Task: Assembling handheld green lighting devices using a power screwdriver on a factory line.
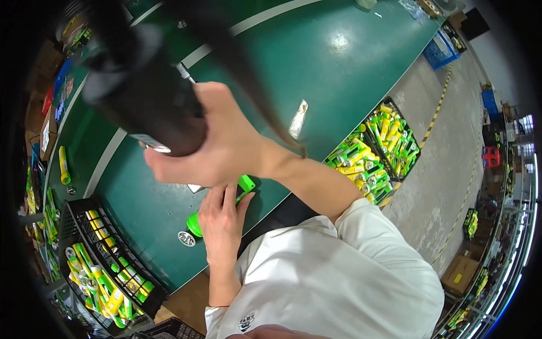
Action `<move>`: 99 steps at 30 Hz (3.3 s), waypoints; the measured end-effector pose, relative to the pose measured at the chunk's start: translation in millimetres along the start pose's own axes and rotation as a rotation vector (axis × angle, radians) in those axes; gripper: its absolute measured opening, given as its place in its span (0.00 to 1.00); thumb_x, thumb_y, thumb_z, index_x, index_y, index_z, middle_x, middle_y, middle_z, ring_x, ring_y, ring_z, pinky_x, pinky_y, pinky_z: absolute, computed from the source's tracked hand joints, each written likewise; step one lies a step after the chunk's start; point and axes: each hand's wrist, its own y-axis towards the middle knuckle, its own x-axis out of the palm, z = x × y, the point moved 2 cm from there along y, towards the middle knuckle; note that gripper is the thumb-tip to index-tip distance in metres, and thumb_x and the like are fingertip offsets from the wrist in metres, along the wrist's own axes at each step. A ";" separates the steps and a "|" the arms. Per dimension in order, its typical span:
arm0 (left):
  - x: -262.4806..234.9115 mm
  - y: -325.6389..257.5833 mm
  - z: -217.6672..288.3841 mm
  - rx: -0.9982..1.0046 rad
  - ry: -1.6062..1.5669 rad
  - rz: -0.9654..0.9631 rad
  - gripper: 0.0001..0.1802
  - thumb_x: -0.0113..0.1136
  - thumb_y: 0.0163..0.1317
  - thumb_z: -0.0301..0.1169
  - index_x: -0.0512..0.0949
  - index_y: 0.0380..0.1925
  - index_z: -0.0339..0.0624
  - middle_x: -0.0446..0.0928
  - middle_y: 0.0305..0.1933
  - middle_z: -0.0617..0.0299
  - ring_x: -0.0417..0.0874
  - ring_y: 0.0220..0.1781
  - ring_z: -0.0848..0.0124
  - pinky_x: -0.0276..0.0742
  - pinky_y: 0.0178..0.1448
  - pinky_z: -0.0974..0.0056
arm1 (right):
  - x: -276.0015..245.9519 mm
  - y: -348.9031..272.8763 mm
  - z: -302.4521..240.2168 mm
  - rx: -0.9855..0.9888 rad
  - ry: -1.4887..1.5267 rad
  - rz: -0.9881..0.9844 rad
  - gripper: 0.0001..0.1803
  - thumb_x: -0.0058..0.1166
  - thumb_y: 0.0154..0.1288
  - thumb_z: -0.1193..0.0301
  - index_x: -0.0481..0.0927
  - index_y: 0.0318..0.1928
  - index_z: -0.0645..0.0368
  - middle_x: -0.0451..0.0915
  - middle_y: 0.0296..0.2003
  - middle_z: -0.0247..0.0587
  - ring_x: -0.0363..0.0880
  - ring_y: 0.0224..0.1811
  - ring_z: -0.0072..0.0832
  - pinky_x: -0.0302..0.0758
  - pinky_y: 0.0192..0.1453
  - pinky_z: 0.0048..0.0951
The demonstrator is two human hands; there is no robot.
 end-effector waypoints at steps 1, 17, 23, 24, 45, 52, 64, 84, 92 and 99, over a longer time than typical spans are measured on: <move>-3.0 -2.9 -0.3 -0.018 0.046 0.034 0.26 0.78 0.53 0.34 0.81 0.51 0.37 0.83 0.47 0.54 0.84 0.46 0.54 0.80 0.48 0.53 | 5.5 2.8 -11.3 0.272 0.085 0.020 0.14 0.69 0.52 0.72 0.82 0.38 0.61 0.81 0.29 0.28 0.77 0.32 0.15 0.75 0.39 0.23; -61.7 -47.9 -49.8 -0.069 0.061 0.006 0.27 0.79 0.48 0.34 0.84 0.49 0.38 0.84 0.48 0.58 0.84 0.48 0.58 0.78 0.51 0.54 | -3.9 -8.4 -17.6 0.189 0.227 0.031 0.09 0.60 0.60 0.80 0.75 0.41 0.65 0.74 0.20 0.32 0.71 0.15 0.18 0.70 0.20 0.24; -59.4 -46.0 -54.5 -0.073 0.014 0.022 0.24 0.79 0.48 0.33 0.84 0.46 0.38 0.85 0.46 0.58 0.84 0.47 0.58 0.79 0.50 0.55 | -3.2 -17.5 -12.9 0.101 0.132 -0.072 0.12 0.57 0.65 0.78 0.69 0.46 0.64 0.69 0.19 0.32 0.69 0.15 0.21 0.71 0.22 0.27; -59.1 -46.7 -54.7 -0.077 0.005 0.023 0.24 0.79 0.48 0.32 0.84 0.45 0.38 0.85 0.46 0.58 0.84 0.46 0.58 0.79 0.50 0.55 | -2.7 -19.2 -12.4 0.094 0.135 -0.090 0.12 0.57 0.66 0.78 0.69 0.46 0.64 0.69 0.19 0.32 0.69 0.15 0.21 0.71 0.22 0.27; -55.4 -49.4 -60.7 -0.046 -0.051 0.059 0.21 0.77 0.52 0.35 0.84 0.46 0.40 0.83 0.45 0.61 0.83 0.46 0.60 0.79 0.49 0.56 | 10.4 1.7 -16.4 0.184 0.202 -0.081 0.13 0.60 0.62 0.76 0.71 0.43 0.66 0.71 0.20 0.36 0.69 0.13 0.22 0.70 0.19 0.26; -55.3 -48.0 -62.1 -0.052 -0.069 0.054 0.21 0.77 0.52 0.35 0.84 0.45 0.40 0.83 0.45 0.60 0.83 0.46 0.60 0.79 0.49 0.56 | 4.3 -22.0 -13.3 0.120 0.084 -0.133 0.14 0.60 0.66 0.76 0.70 0.46 0.64 0.69 0.20 0.32 0.70 0.17 0.21 0.70 0.21 0.26; -57.8 -50.0 -63.2 -0.025 -0.051 0.058 0.22 0.76 0.54 0.36 0.84 0.47 0.41 0.83 0.46 0.61 0.82 0.45 0.60 0.78 0.48 0.56 | 14.3 -27.1 -11.5 0.082 0.046 -0.021 0.11 0.64 0.65 0.74 0.74 0.41 0.64 0.73 0.18 0.36 0.71 0.15 0.23 0.72 0.19 0.28; -39.4 -34.2 -55.6 -0.078 -0.167 0.075 0.19 0.78 0.50 0.33 0.83 0.42 0.40 0.84 0.42 0.60 0.82 0.44 0.59 0.75 0.49 0.55 | 39.6 -39.9 -8.8 0.230 0.202 -0.096 0.16 0.55 0.65 0.80 0.66 0.50 0.65 0.69 0.17 0.35 0.69 0.14 0.23 0.72 0.21 0.28; -35.0 -37.4 -60.1 -0.057 -0.152 0.057 0.21 0.77 0.53 0.36 0.83 0.45 0.42 0.85 0.46 0.63 0.82 0.47 0.62 0.70 0.55 0.56 | 43.1 -50.0 1.6 0.236 0.184 -0.111 0.16 0.53 0.66 0.82 0.65 0.51 0.64 0.69 0.20 0.35 0.70 0.16 0.22 0.73 0.22 0.29; -36.4 -36.9 -62.8 -0.076 -0.155 0.045 0.21 0.78 0.52 0.36 0.83 0.44 0.41 0.85 0.45 0.64 0.82 0.47 0.63 0.69 0.54 0.56 | 46.0 -53.9 9.0 0.237 0.121 -0.146 0.16 0.54 0.66 0.82 0.64 0.51 0.63 0.68 0.20 0.35 0.70 0.17 0.23 0.74 0.23 0.29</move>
